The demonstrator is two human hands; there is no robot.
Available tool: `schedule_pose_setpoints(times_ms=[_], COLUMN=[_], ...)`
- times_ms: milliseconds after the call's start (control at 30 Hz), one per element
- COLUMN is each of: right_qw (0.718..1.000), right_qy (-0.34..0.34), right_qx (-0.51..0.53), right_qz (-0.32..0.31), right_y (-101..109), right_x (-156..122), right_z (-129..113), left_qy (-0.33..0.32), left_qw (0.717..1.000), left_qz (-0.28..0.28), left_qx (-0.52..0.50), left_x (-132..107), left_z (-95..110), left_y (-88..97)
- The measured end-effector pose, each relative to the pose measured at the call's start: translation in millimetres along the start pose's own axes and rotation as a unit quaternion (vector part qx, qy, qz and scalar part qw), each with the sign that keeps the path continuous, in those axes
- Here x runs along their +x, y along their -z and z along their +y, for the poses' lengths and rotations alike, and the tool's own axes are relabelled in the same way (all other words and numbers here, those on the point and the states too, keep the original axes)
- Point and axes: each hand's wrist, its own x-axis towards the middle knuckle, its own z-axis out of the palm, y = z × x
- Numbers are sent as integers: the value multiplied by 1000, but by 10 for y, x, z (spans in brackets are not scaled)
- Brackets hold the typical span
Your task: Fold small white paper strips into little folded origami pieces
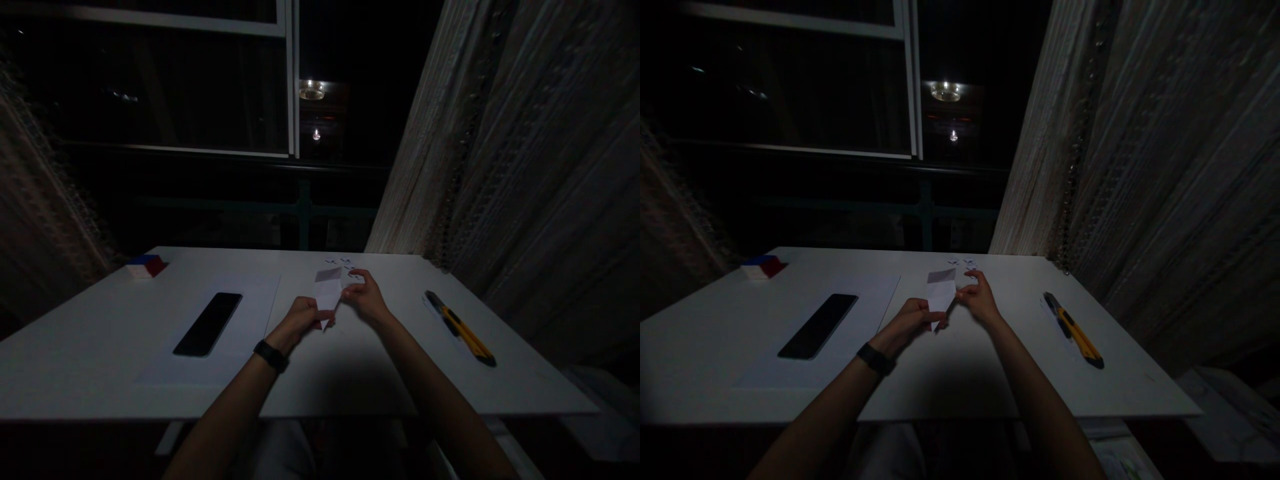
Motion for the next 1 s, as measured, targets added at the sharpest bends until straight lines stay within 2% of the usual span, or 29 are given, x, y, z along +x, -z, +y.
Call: schedule_pose_setpoints(times_ms=[67, 167, 233, 333, 433, 600, 800, 1000], right_qw=[999, 998, 1000, 989, 989, 991, 993, 977], right_qy=[15, 18, -24, -77, -49, -31, -71, -121], right_qx=[-5, 2, 5, -18, -44, -24, 40, 58], right_qz=[28, 59, 6, -123, -129, -130, -81, -168], right_y=[22, 22, -23, -150, -276, -376, -446, -462], right_x=[21, 32, 8, -70, -154, -231, -248, -323], right_z=[9, 28, 49, 92, 114, 84, 94, 53], left_qy=[2, 0, -18, -57, -76, -92, -99, -112], left_qw=[1000, 996, 990, 987, 987, 982, 974, 958], left_qz=[9, 56, 88, 93, 78, 103, 107, 144], left_qx=[-18, -71, -105, -122, -114, -125, -172, -222], left_x=[-6, -4, 6, 23, 27, 17, 25, 11], left_z=[7, 19, 23, 17, 7, 0, -12, 61], left_y=[-2, -2, 3, 15, 16, -8, -1, 38])
